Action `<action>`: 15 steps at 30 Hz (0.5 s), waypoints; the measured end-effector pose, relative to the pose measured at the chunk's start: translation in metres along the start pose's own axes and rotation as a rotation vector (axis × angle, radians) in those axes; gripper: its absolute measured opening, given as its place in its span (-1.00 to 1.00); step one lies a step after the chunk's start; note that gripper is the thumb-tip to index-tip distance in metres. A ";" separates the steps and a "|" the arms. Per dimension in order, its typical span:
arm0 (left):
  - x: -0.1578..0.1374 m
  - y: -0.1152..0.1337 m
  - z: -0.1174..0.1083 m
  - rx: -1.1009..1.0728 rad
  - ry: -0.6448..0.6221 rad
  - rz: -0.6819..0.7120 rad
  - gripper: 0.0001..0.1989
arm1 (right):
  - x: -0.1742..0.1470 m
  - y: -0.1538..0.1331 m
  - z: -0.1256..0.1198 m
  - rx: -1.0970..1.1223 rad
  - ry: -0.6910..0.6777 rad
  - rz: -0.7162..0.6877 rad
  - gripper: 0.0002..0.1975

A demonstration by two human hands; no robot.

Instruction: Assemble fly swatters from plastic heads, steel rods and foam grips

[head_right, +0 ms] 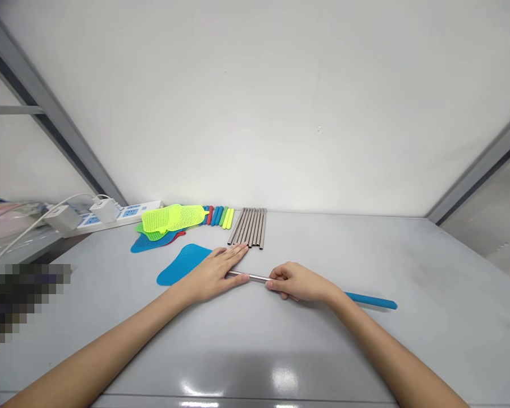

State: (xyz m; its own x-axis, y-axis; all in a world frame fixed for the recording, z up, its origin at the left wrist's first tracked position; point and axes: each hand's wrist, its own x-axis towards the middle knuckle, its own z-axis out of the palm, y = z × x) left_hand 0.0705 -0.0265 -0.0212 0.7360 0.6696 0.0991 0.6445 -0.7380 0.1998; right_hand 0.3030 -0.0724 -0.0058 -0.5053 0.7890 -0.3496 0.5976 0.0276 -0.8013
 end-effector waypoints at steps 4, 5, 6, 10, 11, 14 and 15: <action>0.001 0.000 0.000 0.000 0.012 -0.007 -0.36 | -0.001 -0.002 0.000 -0.009 0.012 -0.001 -0.63; 0.001 0.001 -0.001 -0.003 0.010 -0.010 -0.36 | -0.001 -0.002 0.000 -0.011 0.012 0.000 -0.63; 0.001 0.001 -0.001 -0.005 0.008 -0.014 -0.36 | -0.001 -0.002 0.000 -0.012 0.010 0.002 -0.63; -0.001 0.004 0.000 -0.017 0.011 -0.020 -0.39 | 0.000 -0.002 0.000 -0.012 0.011 -0.003 -0.62; -0.001 0.005 0.000 -0.018 0.012 -0.022 -0.40 | 0.000 -0.001 0.000 -0.010 0.011 -0.007 -0.62; -0.003 0.007 0.002 -0.014 0.013 -0.044 -0.41 | 0.001 -0.001 -0.001 -0.012 0.007 -0.007 -0.63; -0.003 0.007 0.002 -0.013 0.014 -0.053 -0.41 | 0.001 -0.001 -0.001 -0.015 0.006 -0.005 -0.63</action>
State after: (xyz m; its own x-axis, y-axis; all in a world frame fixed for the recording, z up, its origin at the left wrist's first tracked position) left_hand 0.0734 -0.0339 -0.0225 0.6982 0.7087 0.1015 0.6795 -0.7006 0.2178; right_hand 0.3025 -0.0715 -0.0053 -0.5045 0.7922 -0.3432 0.6048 0.0406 -0.7953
